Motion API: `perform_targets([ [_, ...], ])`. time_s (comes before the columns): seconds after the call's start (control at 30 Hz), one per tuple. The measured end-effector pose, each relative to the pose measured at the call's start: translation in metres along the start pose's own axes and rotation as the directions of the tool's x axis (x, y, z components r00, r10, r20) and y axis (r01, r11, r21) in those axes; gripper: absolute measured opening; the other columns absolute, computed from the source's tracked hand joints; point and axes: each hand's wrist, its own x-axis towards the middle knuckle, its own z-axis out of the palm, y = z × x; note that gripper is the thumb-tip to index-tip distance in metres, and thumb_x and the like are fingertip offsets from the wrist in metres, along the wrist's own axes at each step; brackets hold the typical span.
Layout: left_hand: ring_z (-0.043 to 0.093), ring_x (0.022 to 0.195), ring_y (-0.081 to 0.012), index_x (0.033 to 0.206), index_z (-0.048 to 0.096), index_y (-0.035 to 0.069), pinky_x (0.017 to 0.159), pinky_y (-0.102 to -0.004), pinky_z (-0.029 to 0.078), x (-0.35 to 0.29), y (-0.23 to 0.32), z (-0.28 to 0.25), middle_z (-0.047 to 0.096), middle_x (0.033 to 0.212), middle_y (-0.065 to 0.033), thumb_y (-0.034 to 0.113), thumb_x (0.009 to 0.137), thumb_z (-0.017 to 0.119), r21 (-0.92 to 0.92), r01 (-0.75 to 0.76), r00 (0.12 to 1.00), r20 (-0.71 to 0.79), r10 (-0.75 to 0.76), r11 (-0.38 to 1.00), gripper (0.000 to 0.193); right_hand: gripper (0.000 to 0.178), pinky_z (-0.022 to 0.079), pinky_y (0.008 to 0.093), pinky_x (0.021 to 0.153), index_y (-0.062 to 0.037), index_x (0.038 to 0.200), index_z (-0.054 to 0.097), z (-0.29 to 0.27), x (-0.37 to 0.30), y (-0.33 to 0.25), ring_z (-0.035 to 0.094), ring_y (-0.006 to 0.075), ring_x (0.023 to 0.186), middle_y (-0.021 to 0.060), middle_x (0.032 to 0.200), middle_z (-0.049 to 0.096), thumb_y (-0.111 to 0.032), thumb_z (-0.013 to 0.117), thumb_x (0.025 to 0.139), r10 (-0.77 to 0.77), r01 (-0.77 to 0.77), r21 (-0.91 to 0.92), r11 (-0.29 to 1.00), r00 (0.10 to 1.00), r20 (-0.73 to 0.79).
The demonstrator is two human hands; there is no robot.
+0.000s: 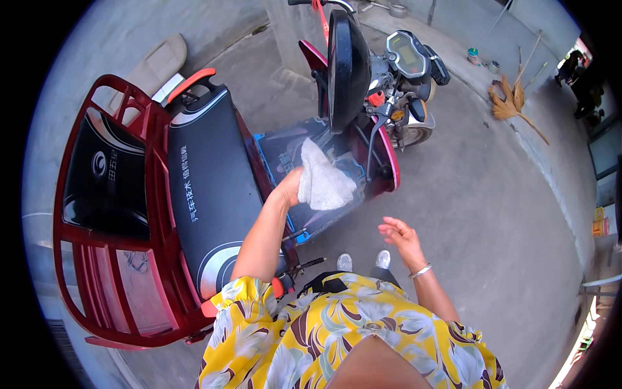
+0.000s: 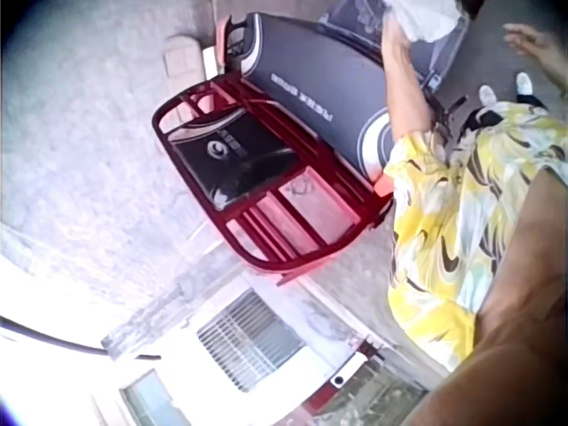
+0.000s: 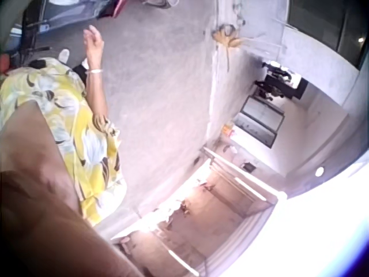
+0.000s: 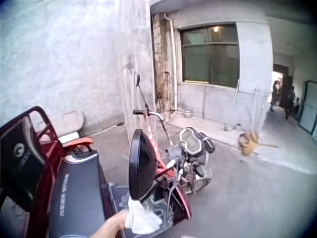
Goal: The person wipes the rearview mirror, handles, dashboard, and body of a red three-wheeled vehicle with a cloth.
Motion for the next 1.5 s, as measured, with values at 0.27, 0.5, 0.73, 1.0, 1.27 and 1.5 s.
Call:
perform_targets([
  [0.27,0.054,0.095,-0.0184,0.113,0.049,-0.003,0.083,-0.0282,0.042,-0.038,-0.082,0.049,0.055,0.108,-0.0129,0.038,0.087,0.045,0.311,0.133,0.982,0.086,-0.167,0.941,0.049,0.062,0.042,0.0285,0.086,-0.007,0.129,0.035,0.035,-0.001,-0.001,0.039,0.0193,0.115,0.0122,0.131,0.034,-0.017,0.063,0.075,-0.407,0.464,-0.355,0.811,0.885,0.227],
  [0.5,0.055,0.089,-0.0139,0.114,0.049,-0.001,0.076,-0.0255,0.042,-0.061,-0.013,0.116,0.059,0.099,-0.0131,0.034,0.086,0.048,0.776,-0.395,0.855,0.506,-0.111,0.491,0.045,0.052,0.043,0.0268,0.081,-0.0021,0.113,0.049,0.014,-0.006,-0.055,0.055,0.0141,0.09,0.007,0.102,0.056,0.002,0.067,0.065,-0.35,0.348,0.106,0.931,0.937,-0.001],
  [0.73,0.058,0.081,-0.0327,0.098,0.059,0.005,0.072,-0.0378,0.045,-0.023,0.072,0.1,0.061,0.086,-0.0187,0.013,0.076,0.058,0.906,-0.42,0.388,0.233,0.892,-0.054,0.023,0.04,0.043,0.031,0.082,-0.0037,0.108,0.054,0.013,0.061,-0.184,0.054,0.0208,0.095,0.0104,0.105,0.054,-0.003,0.062,0.069,-0.778,0.732,-0.27,0.625,0.558,-0.288],
  [1.0,0.055,0.091,-0.0369,0.125,0.04,0.011,0.077,-0.0425,0.043,0.009,0.064,0.096,0.056,0.104,-0.0184,0.028,0.077,0.057,0.999,0.03,0.702,0.0,0.712,-0.03,0.054,0.035,0.043,0.031,0.081,-0.0067,0.095,0.061,0.038,0.079,-0.115,0.054,0.0242,0.097,0.0089,0.097,0.055,0.001,0.062,0.06,-0.734,0.667,-0.556,0.497,0.665,0.141],
  [1.27,0.055,0.092,-0.0352,0.124,0.042,0.011,0.077,-0.041,0.044,0.019,0.058,0.089,0.056,0.106,-0.0173,0.028,0.077,0.057,0.959,0.029,0.508,0.228,0.831,-0.281,0.052,0.036,0.045,0.0264,0.078,0.0029,0.107,0.054,-0.031,0.092,-0.191,0.055,0.0137,0.09,0.0071,0.107,0.054,-0.005,0.059,0.073,-0.612,0.627,0.111,0.771,0.778,-0.142],
  [1.5,0.056,0.093,-0.0329,0.12,0.047,0.01,0.077,-0.0379,0.045,0.015,0.059,0.095,0.057,0.106,-0.0154,0.025,0.076,0.059,0.986,-0.114,0.542,0.166,0.824,-0.123,0.047,0.03,0.039,0.0364,0.088,-0.0084,0.098,0.062,-0.011,0.192,-0.235,0.048,0.0269,0.101,0.0097,0.1,0.058,-0.019,0.055,0.071,-0.685,0.76,-0.626,0.177,0.551,0.476],
])
